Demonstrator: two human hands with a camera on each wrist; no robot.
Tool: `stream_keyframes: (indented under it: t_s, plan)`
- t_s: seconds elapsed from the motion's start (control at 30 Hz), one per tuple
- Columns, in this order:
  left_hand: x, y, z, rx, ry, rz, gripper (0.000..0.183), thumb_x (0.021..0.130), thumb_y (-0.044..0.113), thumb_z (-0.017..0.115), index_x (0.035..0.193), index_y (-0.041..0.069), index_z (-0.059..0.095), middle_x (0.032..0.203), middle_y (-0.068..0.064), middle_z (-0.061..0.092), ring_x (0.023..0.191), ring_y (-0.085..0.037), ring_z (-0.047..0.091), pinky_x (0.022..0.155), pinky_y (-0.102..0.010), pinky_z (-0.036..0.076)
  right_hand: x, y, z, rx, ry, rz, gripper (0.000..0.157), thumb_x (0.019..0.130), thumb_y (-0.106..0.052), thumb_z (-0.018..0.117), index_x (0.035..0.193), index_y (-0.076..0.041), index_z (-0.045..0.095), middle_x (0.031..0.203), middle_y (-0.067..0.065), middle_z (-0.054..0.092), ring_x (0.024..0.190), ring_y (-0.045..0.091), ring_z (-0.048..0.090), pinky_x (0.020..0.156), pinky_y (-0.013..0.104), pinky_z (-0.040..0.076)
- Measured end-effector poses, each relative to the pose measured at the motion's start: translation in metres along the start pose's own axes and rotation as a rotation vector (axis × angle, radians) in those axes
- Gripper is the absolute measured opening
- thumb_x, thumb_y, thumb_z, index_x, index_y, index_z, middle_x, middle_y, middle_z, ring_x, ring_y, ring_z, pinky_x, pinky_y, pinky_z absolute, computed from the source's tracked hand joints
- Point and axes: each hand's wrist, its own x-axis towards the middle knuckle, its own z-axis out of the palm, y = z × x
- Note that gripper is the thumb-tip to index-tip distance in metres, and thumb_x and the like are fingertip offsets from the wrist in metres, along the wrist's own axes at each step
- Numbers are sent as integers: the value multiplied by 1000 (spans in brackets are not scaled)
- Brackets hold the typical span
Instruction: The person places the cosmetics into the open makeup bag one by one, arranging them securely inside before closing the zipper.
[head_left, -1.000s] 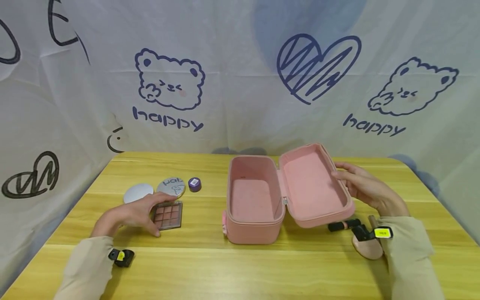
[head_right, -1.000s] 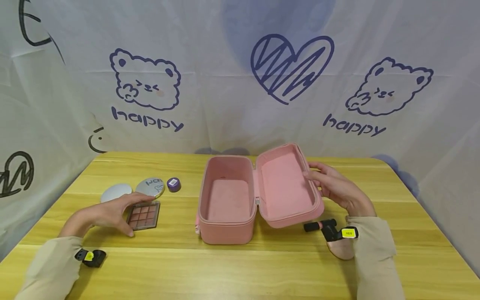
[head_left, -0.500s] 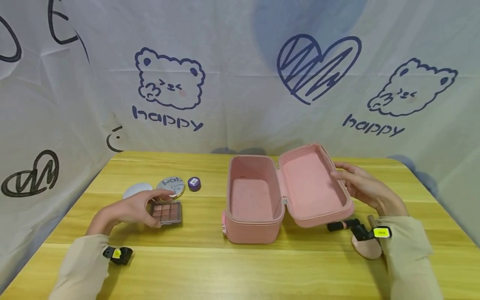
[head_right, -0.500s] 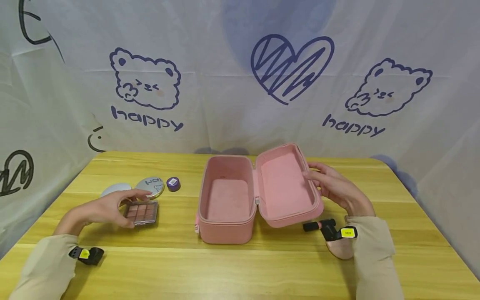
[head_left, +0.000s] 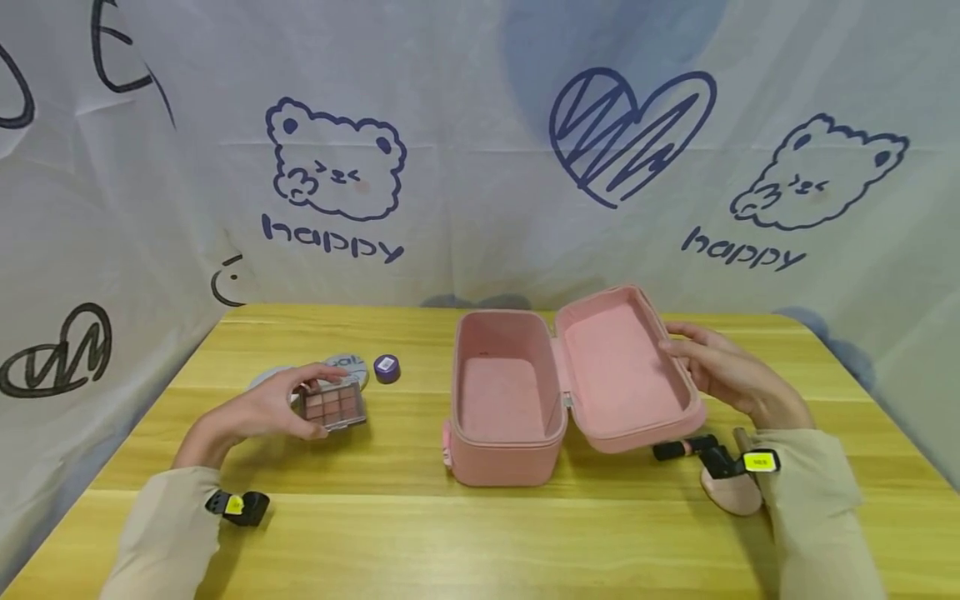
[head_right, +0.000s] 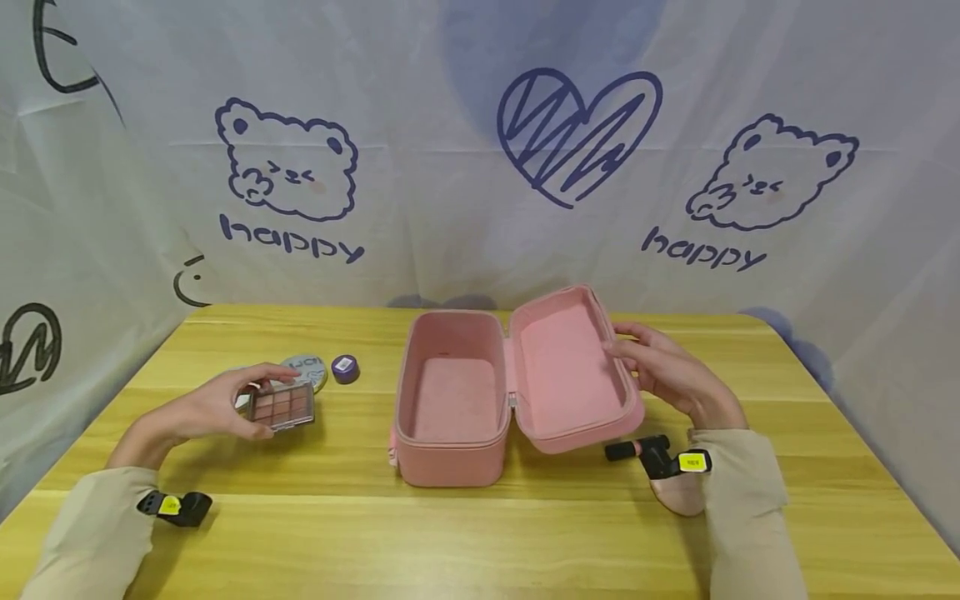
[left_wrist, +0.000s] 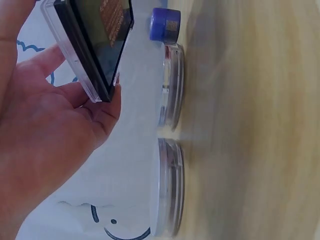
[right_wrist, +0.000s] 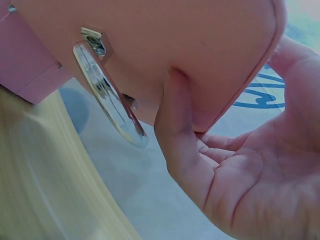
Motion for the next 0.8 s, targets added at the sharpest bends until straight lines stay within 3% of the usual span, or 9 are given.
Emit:
stream_keyframes:
  t_s: [0.17,0.33,0.47,0.8]
  plan:
    - [5,5,2,6,26,23,78,66,13,80,137,4,49,118,-19,52,96,-30,50,79,-42,48,1,0,0,6,-12,-4,66,103,-17,45,147,12,5,105,5,67,86,19,69,77,33,57]
    - [11,12,6,39,32,87,77,67,15,80,136,5,50,127,-15,53,108,-31,47,91,-52,41,1,1,0,2,-5,-7,67,103,-17,44,147,12,4,106,5,66,87,19,69,77,34,57]
    - [8,20,7,48,49,80,76,68,14,81,137,6,50,132,-14,51,115,-34,44,95,-58,37,1,1,2,-30,0,-5,67,103,-18,44,148,10,4,107,4,65,88,19,68,79,34,57]
    - [7,31,7,-5,43,125,74,70,9,80,137,7,49,122,-13,53,108,-32,47,91,-51,41,-2,0,1,-43,17,-4,69,102,-18,45,148,11,3,107,3,65,89,18,68,79,33,56]
